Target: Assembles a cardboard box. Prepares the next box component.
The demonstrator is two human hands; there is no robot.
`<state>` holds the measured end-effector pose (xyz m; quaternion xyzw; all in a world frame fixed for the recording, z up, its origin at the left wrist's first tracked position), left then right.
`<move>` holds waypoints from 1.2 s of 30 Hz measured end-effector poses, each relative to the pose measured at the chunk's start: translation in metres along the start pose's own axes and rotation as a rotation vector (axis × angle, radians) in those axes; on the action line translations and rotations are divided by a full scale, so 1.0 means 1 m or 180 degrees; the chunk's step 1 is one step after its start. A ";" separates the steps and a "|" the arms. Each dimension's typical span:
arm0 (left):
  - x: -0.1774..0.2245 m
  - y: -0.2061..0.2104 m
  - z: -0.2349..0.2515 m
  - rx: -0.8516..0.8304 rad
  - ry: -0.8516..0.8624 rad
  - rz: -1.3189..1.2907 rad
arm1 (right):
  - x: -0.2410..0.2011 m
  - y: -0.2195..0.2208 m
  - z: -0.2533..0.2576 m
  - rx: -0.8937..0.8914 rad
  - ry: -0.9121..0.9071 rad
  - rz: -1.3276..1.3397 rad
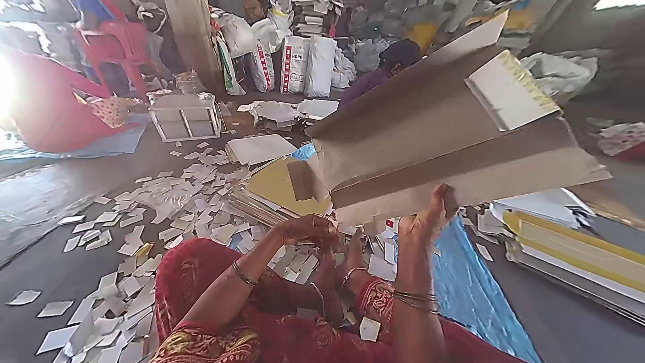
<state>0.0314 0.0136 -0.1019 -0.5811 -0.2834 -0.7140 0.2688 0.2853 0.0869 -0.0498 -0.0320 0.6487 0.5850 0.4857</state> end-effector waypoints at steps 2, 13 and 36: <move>0.013 0.010 0.006 0.0497 0.0497 0.0118 | 0.000 -0.003 0.002 -0.0040 -0.0151 -0.0092; -0.013 -0.031 0.002 0.2687 0.0856 0.3089 | 0.008 0.007 -0.012 -0.0397 0.0762 0.0216; -0.040 -0.049 -0.021 0.0702 -0.1548 0.4302 | -0.031 -0.020 0.031 0.0103 -0.0258 0.0096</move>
Point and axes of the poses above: each hand's wrist, its own z-axis towards the middle knuckle, its own y-axis out of the palm, x = y × z, the point moved 1 cm from there along z, towards the middle knuckle, and after that the axes turned 6 degrees about y, right-handed, at the moved point
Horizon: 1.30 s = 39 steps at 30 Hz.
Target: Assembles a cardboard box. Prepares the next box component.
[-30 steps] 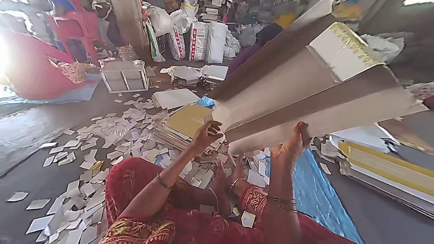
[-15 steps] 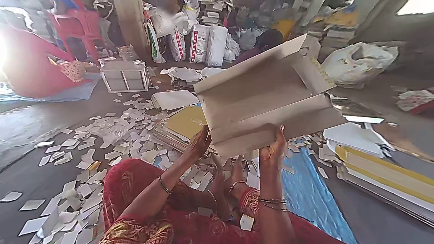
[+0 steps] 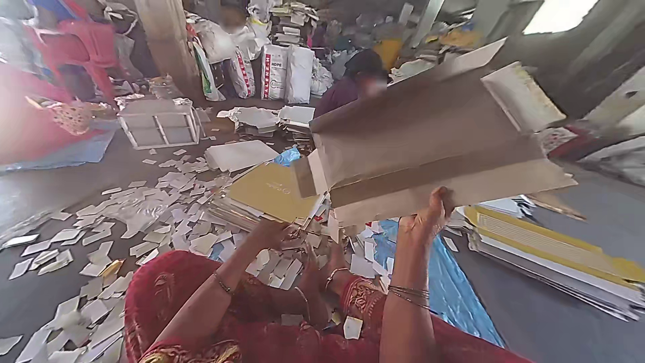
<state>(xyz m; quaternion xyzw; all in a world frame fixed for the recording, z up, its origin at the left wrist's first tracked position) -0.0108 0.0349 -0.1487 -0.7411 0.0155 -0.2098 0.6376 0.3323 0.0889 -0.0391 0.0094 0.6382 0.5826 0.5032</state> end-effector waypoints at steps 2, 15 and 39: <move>-0.029 0.002 -0.001 -0.0211 -0.0374 -0.0118 | -0.011 0.000 0.005 0.0014 0.0127 -0.0145; -0.050 -0.076 -0.022 0.3155 -0.0009 -0.1571 | 0.037 0.019 -0.047 -0.1526 0.0472 -0.1245; -0.035 -0.097 -0.053 0.3466 0.0159 -0.4408 | 0.050 -0.001 -0.043 -0.2965 0.1047 -0.2191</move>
Point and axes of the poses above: each hand's wrist, its own z-axis towards the middle knuckle, its own y-axis out of the palm, x = y × z, the point moved 1 cm from there along z, towards the middle knuckle, and after that the axes turned 6 degrees about y, right-handed, at the moved point
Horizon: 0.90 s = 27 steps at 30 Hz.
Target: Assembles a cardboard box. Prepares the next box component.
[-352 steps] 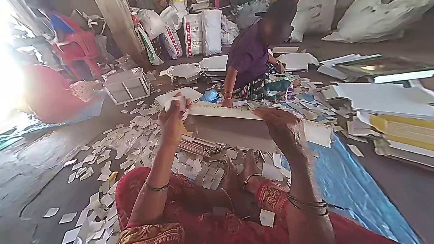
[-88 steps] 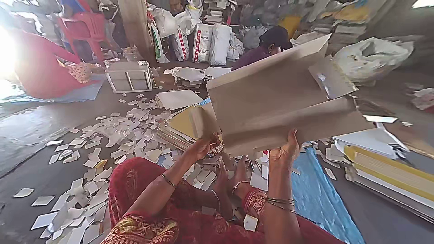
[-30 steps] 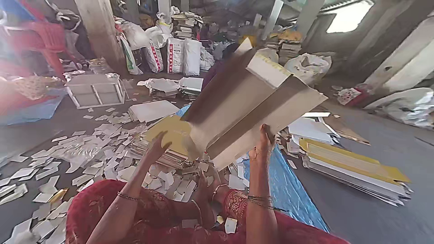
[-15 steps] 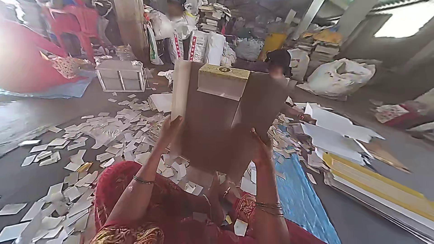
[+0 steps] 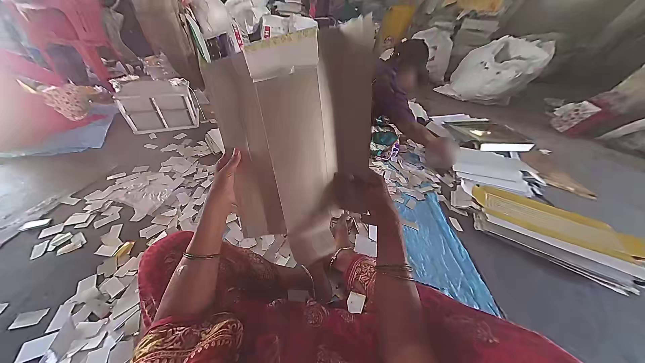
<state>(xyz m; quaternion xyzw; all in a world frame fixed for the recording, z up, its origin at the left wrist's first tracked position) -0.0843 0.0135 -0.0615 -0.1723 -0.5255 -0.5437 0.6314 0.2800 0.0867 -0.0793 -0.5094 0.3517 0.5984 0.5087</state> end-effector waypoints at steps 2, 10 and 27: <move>0.006 -0.005 -0.007 -0.0012 -0.0232 -0.0046 | 0.007 -0.002 0.002 -0.0258 0.0211 0.0163; -0.015 -0.028 0.007 0.0196 0.0110 -0.0246 | 0.009 0.003 0.005 -0.0909 0.0493 -0.0070; 0.003 -0.047 0.015 0.0217 0.0492 0.0803 | 0.049 0.044 0.009 -0.1014 0.0606 -0.3825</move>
Point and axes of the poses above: each hand's wrist, its own z-axis towards the middle knuckle, its own y-axis out of the palm, x = y × z, the point moved 1 cm from there along z, towards the middle knuckle, and after that the axes turned 6 degrees about y, right-handed, at the moved point
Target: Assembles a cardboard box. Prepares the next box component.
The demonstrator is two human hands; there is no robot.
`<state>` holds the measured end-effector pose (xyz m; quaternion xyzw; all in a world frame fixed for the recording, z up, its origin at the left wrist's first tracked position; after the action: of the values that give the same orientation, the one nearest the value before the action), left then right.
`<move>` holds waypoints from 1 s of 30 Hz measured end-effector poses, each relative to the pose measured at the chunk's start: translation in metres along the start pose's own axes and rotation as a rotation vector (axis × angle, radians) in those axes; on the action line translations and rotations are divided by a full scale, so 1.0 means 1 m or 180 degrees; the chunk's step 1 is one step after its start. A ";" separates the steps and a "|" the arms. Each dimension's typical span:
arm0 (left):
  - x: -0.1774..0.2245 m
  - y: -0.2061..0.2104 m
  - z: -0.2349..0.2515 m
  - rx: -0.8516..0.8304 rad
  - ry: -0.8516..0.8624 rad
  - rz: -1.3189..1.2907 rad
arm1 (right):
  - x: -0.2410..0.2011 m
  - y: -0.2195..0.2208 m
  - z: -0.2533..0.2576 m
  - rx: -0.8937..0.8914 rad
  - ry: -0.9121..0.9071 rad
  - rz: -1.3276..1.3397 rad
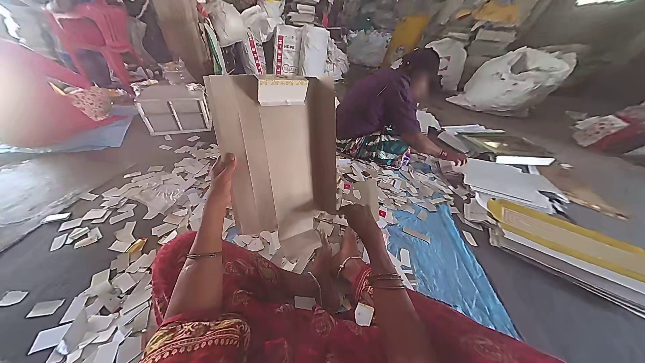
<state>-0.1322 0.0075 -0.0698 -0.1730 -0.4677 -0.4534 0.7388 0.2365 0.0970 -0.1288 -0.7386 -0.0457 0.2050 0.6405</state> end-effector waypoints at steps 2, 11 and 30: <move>0.004 -0.003 -0.001 0.0004 0.0056 -0.0080 | 0.008 0.005 -0.002 -0.0110 0.0250 -0.0418; 0.015 -0.012 -0.002 -0.0097 0.0000 -0.0073 | 0.058 -0.003 0.023 0.0854 -0.0580 0.2568; 0.027 0.036 -0.014 -0.0898 0.0121 0.0447 | -0.008 -0.064 -0.034 0.1968 -0.0162 0.4910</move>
<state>-0.0905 0.0032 -0.0477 -0.2987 -0.3720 -0.4650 0.7457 0.2542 0.0745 -0.0615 -0.3485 0.5174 0.6065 0.4930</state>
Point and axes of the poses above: each hand's wrist, its own z-axis towards the middle knuckle, its own y-axis out of the palm, x = y × z, the point moved 1 cm from there along z, towards the middle knuckle, and after that the axes turned 6 degrees about y, right-handed, at the moved point
